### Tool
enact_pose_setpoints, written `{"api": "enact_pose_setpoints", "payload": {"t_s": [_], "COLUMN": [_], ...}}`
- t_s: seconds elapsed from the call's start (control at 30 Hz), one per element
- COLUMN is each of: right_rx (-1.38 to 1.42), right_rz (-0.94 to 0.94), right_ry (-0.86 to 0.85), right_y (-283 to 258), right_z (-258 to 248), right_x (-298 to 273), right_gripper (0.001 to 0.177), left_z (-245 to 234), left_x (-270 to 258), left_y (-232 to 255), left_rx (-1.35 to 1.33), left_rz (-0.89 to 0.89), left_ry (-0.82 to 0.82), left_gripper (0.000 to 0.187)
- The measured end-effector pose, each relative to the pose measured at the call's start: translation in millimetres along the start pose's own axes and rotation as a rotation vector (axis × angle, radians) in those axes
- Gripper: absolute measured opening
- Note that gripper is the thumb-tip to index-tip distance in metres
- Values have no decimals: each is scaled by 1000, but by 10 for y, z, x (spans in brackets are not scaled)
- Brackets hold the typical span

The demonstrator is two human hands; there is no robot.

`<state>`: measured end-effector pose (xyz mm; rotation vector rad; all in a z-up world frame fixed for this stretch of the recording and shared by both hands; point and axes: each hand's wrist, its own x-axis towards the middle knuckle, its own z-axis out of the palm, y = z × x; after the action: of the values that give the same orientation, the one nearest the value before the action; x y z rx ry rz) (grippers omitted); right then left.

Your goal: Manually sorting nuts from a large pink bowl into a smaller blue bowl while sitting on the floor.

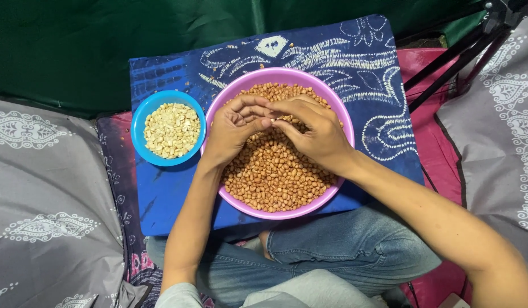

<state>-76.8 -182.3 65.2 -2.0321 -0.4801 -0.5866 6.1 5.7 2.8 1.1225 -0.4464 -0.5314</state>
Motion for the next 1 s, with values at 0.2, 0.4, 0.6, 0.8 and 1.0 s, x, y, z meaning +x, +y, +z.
{"api": "enact_pose_setpoints", "payload": {"t_s": [0.2,0.4,0.6,0.8,1.0], "right_rx": [12,-55,-169,-289,-454], "right_rz": [45,21,33,-59,-127], "right_ry": [-29,-122,-247,-279,-318], "right_y": [90,168,192,205,180], "right_z": [28,33,19,10,22], "right_x": [-50,-103,-97,-37,-11], "right_gripper": [36,26,24,23,22], "left_z": [132,110,126,219,187], "left_x": [-5,-12,-28,-49,-42], "left_y": [100,94,102,37,-54], "left_rx": [58,99,266,456,462], "left_rz": [51,46,42,264,295], "left_ry": [-2,16,45,155,185], "left_gripper": [40,36,25,18,17]}}
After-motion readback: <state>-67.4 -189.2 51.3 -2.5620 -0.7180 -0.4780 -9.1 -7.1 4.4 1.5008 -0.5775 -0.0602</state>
